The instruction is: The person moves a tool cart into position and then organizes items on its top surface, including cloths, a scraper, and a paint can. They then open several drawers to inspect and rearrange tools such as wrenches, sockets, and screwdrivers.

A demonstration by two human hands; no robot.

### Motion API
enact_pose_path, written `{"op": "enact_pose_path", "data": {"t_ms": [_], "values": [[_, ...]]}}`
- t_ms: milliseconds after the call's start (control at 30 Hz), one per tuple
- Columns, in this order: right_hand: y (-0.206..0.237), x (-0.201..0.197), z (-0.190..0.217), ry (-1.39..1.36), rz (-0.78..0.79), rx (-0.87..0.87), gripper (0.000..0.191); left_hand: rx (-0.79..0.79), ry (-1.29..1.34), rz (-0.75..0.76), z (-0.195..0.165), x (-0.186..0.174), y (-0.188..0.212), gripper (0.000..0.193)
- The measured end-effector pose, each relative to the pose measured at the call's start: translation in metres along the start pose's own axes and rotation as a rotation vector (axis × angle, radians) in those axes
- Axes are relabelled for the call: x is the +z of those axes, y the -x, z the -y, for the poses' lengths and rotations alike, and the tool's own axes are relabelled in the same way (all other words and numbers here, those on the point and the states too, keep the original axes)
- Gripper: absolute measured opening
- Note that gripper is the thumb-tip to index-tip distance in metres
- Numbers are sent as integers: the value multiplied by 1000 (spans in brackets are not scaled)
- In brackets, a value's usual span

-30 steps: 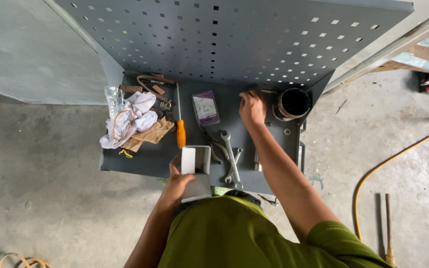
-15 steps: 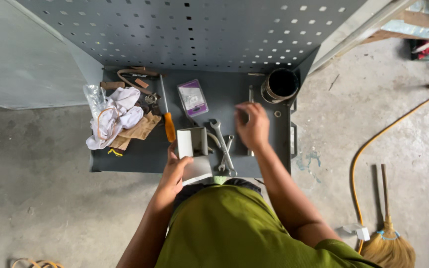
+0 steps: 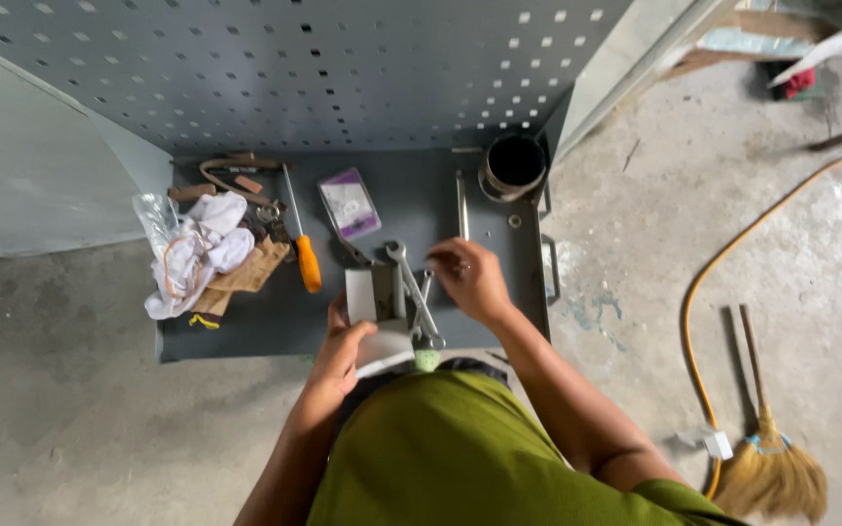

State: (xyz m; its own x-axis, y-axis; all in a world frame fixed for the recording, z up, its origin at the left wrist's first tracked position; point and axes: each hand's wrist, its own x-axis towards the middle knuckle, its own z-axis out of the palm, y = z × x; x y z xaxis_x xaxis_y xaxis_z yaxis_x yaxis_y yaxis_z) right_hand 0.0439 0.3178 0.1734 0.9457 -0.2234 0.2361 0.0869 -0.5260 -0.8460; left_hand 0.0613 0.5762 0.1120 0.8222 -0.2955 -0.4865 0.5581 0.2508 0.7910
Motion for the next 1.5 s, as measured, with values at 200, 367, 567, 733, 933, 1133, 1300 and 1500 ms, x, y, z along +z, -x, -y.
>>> {"op": "enact_pose_path", "data": {"t_ms": [200,367,567,733,933,1133,1300,1500], "values": [[-5,-32,-20,508,-136,-3,26,11,-14,29,3,8,4,83],[2,-53,-73,803,-142,-62,33,-36,-26,1,3,5,9,85],[8,-45,-98,745,-123,-21,19,5,-60,3,2,7,9,86],[2,-47,-99,713,-158,-47,12,18,-39,20,1,10,9,87],[0,-47,-69,513,-242,10,15,3,6,-5,3,5,11,87],[14,2,-6,-89,50,47,14,-46,13,-31,8,7,10,88],[14,7,-7,98,6,-5,13,46,51,-22,8,-6,13,82],[26,8,-9,428,265,173,22,110,160,-125,-8,-44,24,81]]}}
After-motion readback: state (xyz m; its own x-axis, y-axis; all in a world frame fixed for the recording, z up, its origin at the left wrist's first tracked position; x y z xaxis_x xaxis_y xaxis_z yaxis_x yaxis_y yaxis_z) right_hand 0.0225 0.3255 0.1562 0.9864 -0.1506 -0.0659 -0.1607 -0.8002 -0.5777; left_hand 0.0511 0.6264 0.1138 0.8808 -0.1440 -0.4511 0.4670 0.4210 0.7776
